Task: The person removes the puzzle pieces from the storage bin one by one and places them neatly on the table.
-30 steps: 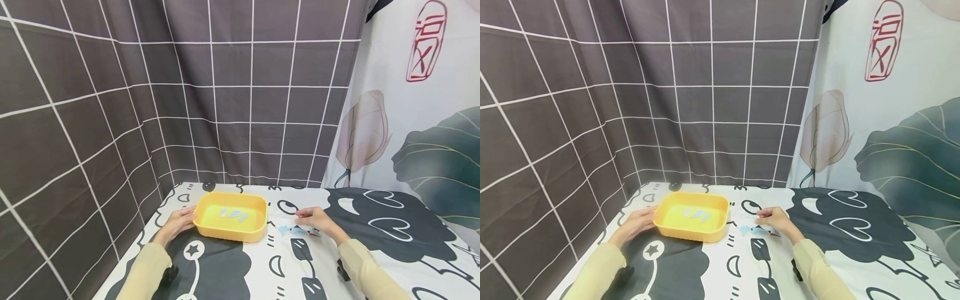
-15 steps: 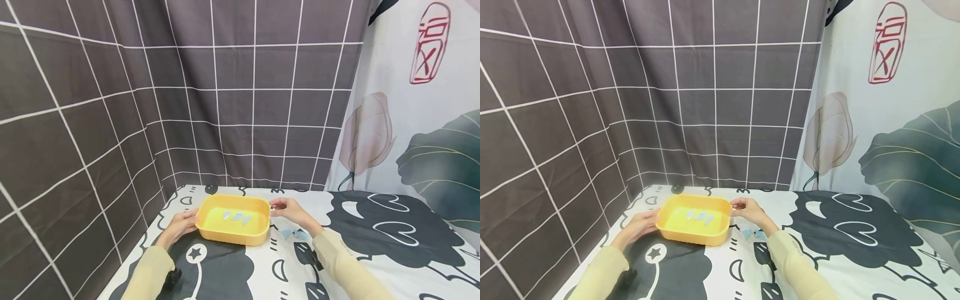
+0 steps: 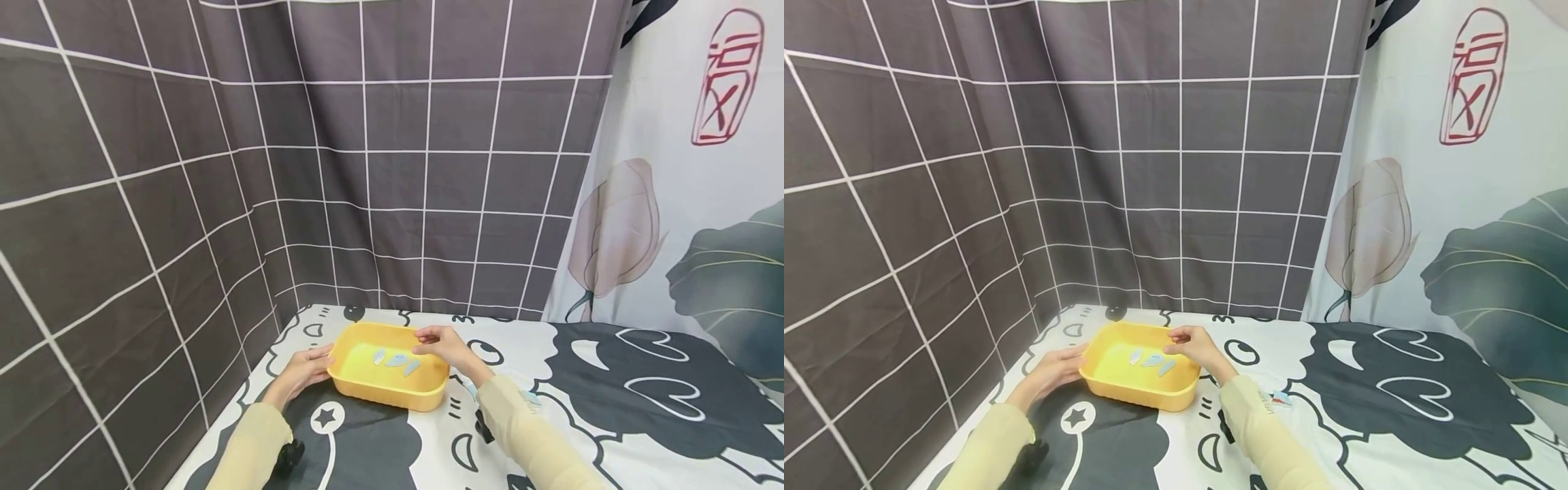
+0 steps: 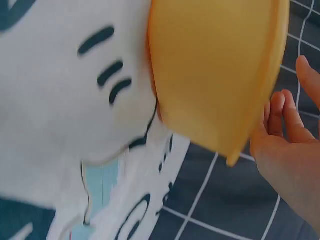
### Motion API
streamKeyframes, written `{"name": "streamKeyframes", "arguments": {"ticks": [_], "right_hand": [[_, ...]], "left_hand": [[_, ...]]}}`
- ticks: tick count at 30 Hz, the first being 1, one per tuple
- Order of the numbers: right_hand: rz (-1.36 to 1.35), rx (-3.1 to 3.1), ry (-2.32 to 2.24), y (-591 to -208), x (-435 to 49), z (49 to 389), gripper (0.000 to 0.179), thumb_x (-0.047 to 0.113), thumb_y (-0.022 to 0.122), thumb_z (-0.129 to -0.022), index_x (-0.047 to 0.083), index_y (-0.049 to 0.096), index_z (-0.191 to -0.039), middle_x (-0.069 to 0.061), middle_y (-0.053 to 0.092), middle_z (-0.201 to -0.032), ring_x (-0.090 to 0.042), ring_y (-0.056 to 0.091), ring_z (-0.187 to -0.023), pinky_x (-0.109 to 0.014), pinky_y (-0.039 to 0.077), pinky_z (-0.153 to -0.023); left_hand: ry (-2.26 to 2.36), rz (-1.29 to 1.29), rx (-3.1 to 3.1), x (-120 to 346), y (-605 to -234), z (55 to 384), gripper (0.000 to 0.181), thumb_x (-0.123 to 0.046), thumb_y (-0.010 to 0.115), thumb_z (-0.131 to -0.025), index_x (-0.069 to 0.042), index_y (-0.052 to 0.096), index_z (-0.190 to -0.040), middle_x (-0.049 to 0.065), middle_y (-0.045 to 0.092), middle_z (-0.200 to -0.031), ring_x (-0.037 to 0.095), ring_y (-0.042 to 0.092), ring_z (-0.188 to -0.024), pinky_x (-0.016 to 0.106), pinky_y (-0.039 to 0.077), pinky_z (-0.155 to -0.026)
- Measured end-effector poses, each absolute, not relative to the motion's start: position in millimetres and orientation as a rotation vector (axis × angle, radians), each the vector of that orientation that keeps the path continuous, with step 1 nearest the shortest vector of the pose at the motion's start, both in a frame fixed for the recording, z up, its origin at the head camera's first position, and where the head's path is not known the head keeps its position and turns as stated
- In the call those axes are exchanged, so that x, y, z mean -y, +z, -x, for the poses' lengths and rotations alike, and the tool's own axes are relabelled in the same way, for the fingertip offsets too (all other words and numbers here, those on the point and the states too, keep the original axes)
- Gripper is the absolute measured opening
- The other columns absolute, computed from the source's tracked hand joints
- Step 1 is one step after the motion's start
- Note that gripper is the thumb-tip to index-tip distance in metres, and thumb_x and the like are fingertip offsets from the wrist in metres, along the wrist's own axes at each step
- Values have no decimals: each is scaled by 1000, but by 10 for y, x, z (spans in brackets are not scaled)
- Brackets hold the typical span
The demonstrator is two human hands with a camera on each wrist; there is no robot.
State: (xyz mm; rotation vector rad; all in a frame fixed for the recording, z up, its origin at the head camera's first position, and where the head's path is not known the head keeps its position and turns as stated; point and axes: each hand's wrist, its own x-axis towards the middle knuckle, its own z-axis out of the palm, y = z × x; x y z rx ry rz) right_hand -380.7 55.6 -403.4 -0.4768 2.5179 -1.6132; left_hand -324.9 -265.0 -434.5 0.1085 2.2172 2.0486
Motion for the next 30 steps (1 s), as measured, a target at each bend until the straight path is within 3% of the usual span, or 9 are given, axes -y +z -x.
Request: {"name": "streamKeyframes", "arguments": {"ticks": [8, 22, 30], "right_hand": [[436, -2520, -1638, -4130, -362, 3783, 42, 3, 77, -78, -12, 64, -115, -27, 67, -112, -17, 63, -92, -32, 57, -90], [380, -2728, -1353, -4144, -267, 3848, 39, 0, 80, -70, -8, 67, -106, -20, 70, -102, -22, 64, -91, -33, 57, -89], [334, -2798, -1184, -4149, -234, 3893, 48, 1, 80, -68, -8, 65, -113, -21, 69, -113, -30, 64, -106, -40, 54, -99]], "left_hand": [[1997, 52, -2273, 2564, -4278, 3230, 54, -6, 55, -97, 11, 35, -144, 33, 40, -144, 40, 57, -124, 42, 55, -100], [2047, 116, -2265, 2542, -4271, 3243, 53, -2, 58, -94, 11, 39, -142, 34, 46, -139, 36, 64, -116, 41, 58, -95], [2021, 128, -2289, 2540, -4253, 3236, 54, -2, 58, -93, 10, 40, -142, 34, 48, -138, 36, 64, -115, 41, 59, -95]]}}
